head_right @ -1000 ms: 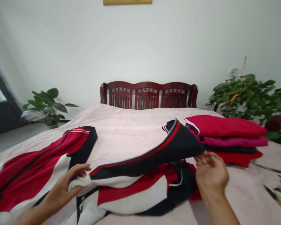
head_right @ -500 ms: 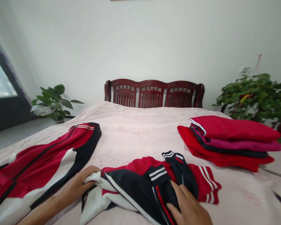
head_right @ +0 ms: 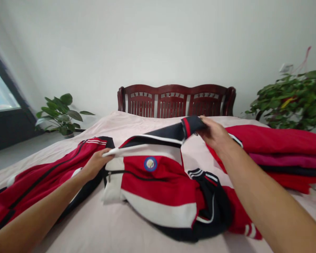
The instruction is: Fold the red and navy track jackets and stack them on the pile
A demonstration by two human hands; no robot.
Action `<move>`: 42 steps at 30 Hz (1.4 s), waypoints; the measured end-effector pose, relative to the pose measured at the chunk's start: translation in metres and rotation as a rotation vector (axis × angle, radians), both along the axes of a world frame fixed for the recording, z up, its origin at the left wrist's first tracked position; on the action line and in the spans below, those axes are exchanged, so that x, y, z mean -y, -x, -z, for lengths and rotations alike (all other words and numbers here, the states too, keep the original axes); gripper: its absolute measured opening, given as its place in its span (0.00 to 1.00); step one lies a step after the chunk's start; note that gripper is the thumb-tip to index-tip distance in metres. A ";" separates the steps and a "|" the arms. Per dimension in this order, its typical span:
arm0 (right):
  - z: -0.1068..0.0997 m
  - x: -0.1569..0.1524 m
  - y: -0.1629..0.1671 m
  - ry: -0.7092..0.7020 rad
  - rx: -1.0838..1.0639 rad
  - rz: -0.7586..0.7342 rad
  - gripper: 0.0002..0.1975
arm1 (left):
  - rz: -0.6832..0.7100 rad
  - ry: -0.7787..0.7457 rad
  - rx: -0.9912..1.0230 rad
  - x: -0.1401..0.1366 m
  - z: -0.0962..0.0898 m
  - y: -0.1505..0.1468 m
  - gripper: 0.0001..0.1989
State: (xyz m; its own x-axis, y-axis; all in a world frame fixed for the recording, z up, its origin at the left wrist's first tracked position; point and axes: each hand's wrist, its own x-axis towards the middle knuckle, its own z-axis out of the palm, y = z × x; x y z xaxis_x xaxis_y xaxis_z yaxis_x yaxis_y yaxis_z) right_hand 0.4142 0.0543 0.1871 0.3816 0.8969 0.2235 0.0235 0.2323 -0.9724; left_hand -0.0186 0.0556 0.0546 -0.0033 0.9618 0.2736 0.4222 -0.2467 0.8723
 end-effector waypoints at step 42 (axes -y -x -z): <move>0.237 0.162 0.017 -0.325 1.423 0.076 0.10 | -0.169 -0.049 -1.032 0.069 0.117 -0.040 0.25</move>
State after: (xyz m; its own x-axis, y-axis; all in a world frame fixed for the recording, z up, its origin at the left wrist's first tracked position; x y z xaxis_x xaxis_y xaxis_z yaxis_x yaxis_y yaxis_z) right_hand 0.3974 -0.1074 -0.0495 -0.2869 0.7228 0.6287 0.9219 0.3868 -0.0240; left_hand 0.0210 -0.0134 -0.0623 0.1207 0.9583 0.2591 0.9883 -0.1405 0.0594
